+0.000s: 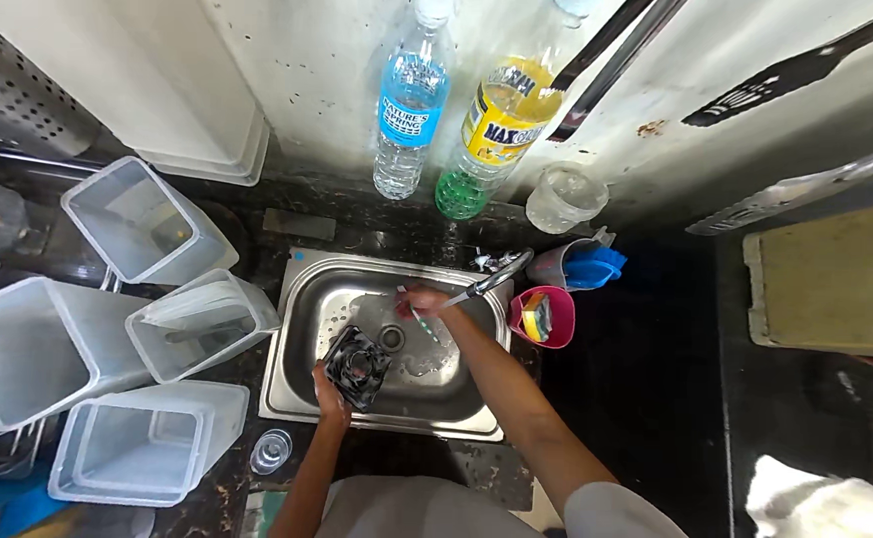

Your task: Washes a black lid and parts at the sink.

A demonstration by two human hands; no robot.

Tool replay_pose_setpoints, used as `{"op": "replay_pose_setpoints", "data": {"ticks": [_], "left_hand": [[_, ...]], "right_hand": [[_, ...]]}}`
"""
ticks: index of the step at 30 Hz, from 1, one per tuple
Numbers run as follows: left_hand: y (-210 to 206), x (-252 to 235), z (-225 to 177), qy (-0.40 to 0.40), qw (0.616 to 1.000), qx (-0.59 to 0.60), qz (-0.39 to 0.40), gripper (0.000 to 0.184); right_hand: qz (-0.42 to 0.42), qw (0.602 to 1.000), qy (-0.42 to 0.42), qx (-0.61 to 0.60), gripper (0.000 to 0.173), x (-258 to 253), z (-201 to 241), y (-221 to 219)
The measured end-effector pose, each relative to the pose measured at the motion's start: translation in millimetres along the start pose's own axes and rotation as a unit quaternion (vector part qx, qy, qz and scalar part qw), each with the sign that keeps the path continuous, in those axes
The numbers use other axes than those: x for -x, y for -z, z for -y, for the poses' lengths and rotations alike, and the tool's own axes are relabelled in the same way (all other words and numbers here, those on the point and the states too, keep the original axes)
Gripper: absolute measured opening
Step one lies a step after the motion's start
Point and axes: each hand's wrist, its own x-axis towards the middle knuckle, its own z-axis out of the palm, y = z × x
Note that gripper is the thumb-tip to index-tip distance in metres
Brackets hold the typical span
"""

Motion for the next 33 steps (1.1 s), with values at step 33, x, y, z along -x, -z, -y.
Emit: {"op": "replay_pose_setpoints", "data": {"ticks": [33], "left_hand": [[0.9, 26.6, -3.0, 0.014, 0.999, 0.03, 0.024, 0.057]], "right_hand": [[0.024, 0.984, 0.067, 0.163, 0.03, 104.2, -2.6, 28.1]]}}
